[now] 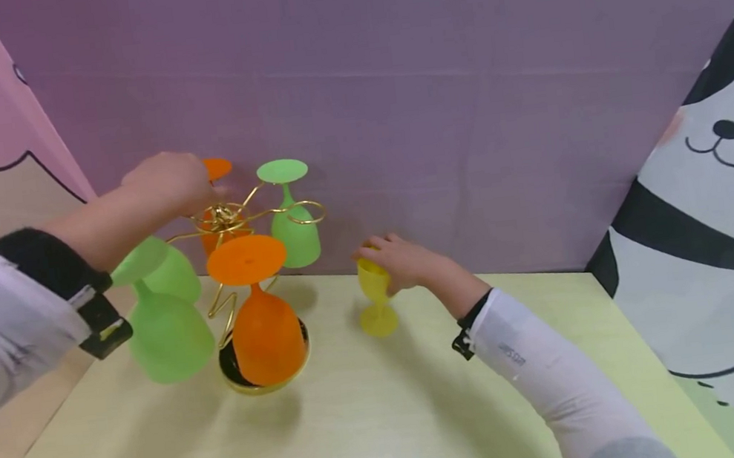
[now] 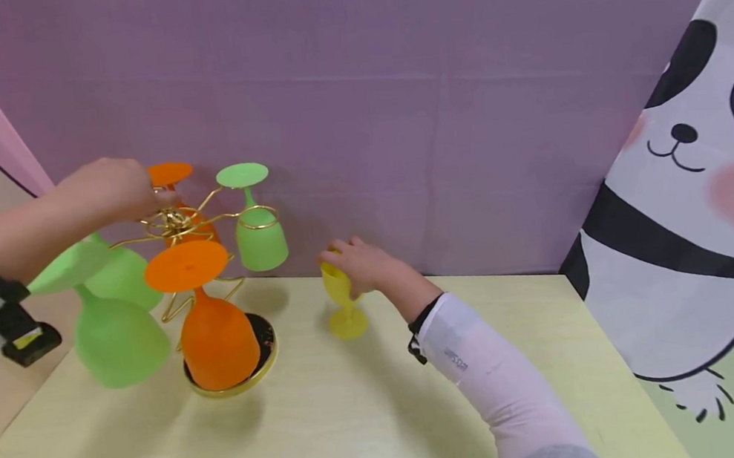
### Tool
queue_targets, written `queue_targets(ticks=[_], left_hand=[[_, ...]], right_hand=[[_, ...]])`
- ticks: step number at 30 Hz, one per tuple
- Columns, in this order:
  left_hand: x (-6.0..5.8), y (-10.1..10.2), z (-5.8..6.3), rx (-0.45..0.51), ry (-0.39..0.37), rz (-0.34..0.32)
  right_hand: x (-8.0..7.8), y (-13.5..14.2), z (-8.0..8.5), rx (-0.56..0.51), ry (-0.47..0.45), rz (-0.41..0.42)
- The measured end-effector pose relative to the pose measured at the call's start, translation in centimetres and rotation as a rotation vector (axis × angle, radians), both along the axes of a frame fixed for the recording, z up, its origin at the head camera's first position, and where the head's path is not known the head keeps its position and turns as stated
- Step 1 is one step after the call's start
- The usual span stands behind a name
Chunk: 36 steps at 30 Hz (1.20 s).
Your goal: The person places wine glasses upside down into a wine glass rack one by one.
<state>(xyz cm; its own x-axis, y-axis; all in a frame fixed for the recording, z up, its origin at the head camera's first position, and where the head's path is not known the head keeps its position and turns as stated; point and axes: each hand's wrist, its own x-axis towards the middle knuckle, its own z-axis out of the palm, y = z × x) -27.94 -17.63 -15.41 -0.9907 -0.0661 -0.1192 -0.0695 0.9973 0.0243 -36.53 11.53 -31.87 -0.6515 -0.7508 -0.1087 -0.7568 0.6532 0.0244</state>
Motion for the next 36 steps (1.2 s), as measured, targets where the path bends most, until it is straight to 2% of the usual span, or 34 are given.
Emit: queue_targets(ticks=[9,14,21,29,36], left_hand=[[-0.1,-0.5,0.3,-0.015,-0.011,-0.060],[-0.5,-0.6,0.5,-0.065,-0.043,-0.133],[-0.8,-0.4,0.5,-0.059,-0.038,-0.148],[-0.7,-1.1,0.2,-0.076,-0.042,-0.243],[-0.7,-0.9,0.1,-0.049,-0.048,-0.219]], right_hand=[[-0.1,0.0,-0.1,-0.013,0.009,0.014],[-0.1,0.0,0.0,-0.013,0.007,0.027],[-0.1,-0.1,0.1,0.031,0.033,0.039],[-0.3,0.0,-0.1,0.027,0.037,0.051],[-0.3,0.3,-0.1,0.019,0.005,0.031]])
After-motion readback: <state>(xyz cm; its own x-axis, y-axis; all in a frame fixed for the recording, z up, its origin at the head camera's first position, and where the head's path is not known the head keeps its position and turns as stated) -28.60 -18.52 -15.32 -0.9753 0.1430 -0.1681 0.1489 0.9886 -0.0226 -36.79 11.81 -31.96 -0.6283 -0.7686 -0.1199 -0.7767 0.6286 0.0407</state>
